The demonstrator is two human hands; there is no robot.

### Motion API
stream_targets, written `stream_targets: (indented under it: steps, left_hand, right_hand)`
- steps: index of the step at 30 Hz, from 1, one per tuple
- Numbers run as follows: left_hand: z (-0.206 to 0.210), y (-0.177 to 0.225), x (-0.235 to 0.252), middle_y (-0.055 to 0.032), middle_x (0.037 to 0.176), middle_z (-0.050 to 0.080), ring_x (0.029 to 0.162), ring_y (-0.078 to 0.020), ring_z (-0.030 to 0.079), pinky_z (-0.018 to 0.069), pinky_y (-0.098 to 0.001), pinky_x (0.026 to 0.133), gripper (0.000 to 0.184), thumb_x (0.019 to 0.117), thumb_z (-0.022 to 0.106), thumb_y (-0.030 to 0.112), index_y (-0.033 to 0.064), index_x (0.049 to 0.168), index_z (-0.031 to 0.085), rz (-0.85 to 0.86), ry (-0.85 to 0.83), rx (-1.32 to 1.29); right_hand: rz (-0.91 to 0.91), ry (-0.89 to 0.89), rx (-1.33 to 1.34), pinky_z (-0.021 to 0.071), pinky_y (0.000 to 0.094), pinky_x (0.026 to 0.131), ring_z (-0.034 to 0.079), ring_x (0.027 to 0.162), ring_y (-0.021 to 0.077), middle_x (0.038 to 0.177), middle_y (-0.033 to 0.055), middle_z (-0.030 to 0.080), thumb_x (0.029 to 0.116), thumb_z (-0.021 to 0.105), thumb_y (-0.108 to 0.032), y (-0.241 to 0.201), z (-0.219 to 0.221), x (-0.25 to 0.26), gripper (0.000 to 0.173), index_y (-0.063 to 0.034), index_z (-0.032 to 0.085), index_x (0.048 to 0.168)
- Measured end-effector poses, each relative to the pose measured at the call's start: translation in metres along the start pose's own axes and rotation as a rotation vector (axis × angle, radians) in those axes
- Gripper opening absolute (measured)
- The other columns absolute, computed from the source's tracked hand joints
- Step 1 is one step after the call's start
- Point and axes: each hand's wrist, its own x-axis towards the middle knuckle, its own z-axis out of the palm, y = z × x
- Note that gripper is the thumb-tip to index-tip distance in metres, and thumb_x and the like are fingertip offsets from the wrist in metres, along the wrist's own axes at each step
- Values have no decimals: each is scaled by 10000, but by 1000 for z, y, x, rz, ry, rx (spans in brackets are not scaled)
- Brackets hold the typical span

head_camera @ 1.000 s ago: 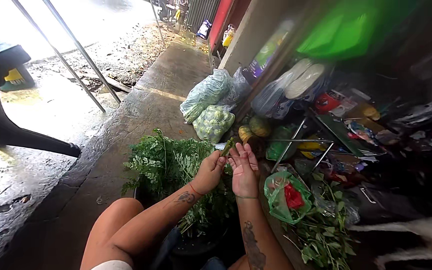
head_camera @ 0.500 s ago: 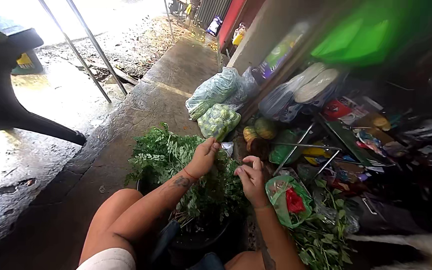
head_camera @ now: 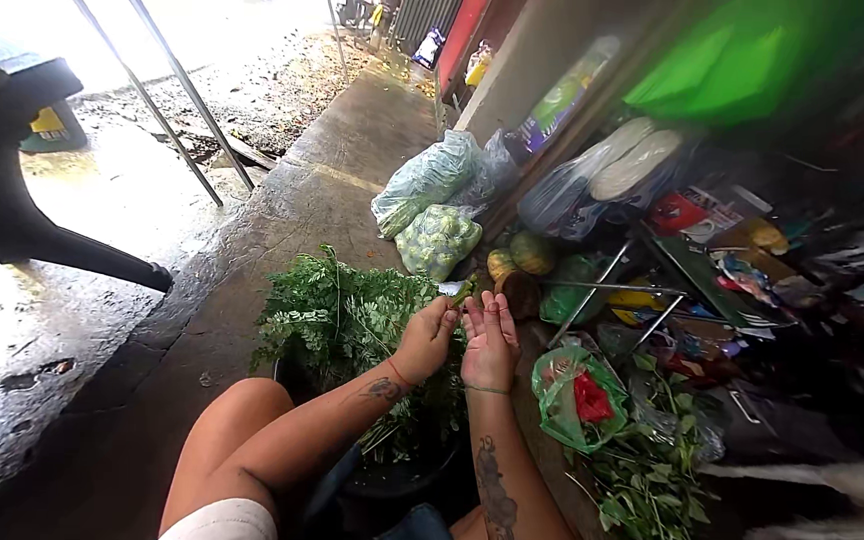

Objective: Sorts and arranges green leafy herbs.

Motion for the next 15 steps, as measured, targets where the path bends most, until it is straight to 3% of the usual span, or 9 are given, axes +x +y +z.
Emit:
stream_targets:
  steps: [1,3,4,6,8,10,11,13,15]
  left_hand:
    - [-3,-1,2,-91,846,617,759,-158,605,525,-341,740,353,1094,370,202,-27,1097,638,-51,-23,75]
    - [-11,2,3,-177,955,677,916,-286,679,543,-469,867,346,1097,379,185,-38,1135,640,-72,-149,245]
    - [-12,3,3,-204,983,692,956,-332,695,541,-514,888,331,1094,388,167,-43,1133,641,-33,-212,319]
    - [-15,4,3,-222,998,698,971,-373,699,527,-552,891,304,1088,411,145,-48,1121,644,73,-304,413]
    - [-18,3,4,-219,984,702,952,-374,703,530,-552,877,282,1079,435,124,-52,1108,653,186,-329,412]
    - [-23,2,5,-204,968,706,932,-348,706,538,-529,863,275,1071,445,112,-54,1102,662,251,-281,355]
    - [-25,1,7,-191,957,705,919,-324,705,549,-510,856,290,1075,436,121,-53,1096,667,244,-234,317]
    - [-30,-2,12,-157,909,674,855,-254,674,555,-449,818,313,1086,412,146,-47,1082,658,133,-139,217]
    - [-36,-6,18,-115,827,606,723,-195,598,525,-386,709,323,1093,386,177,-36,1073,627,-8,-44,125]
  right_hand:
    - [-81,-76,-73,551,327,990,643,1202,177,1435,156,576,982,621,-54,3,-1,-7,583,77,392,1502]
    - [-231,-185,-250,528,289,1010,615,1210,153,1445,205,537,882,713,-101,1,0,-10,755,126,351,1504]
    - [-274,-204,-349,522,292,995,613,1173,156,1378,205,573,850,759,-139,-4,-1,-6,799,121,377,1502]
    - [-281,-217,-487,521,240,810,602,945,103,1162,129,631,841,758,-127,-21,-3,10,720,82,478,1470]
    - [-78,-199,-461,441,194,613,498,664,36,877,10,587,920,562,-13,-41,-4,30,459,44,586,1375]
    - [67,-129,-579,376,194,480,409,498,43,654,-35,484,1063,384,-114,-44,-11,51,353,16,703,1136]
    - [42,-146,-762,409,227,527,455,541,67,672,-6,530,1096,360,-187,-39,-19,57,412,-1,725,1054]
    - [-113,-331,-1059,521,437,866,654,913,211,973,131,719,1095,386,-269,-28,-38,53,457,25,727,1018]
    - [-474,-520,-1036,468,494,981,593,1061,303,1051,189,649,1032,502,-278,-11,-50,37,433,28,737,836]
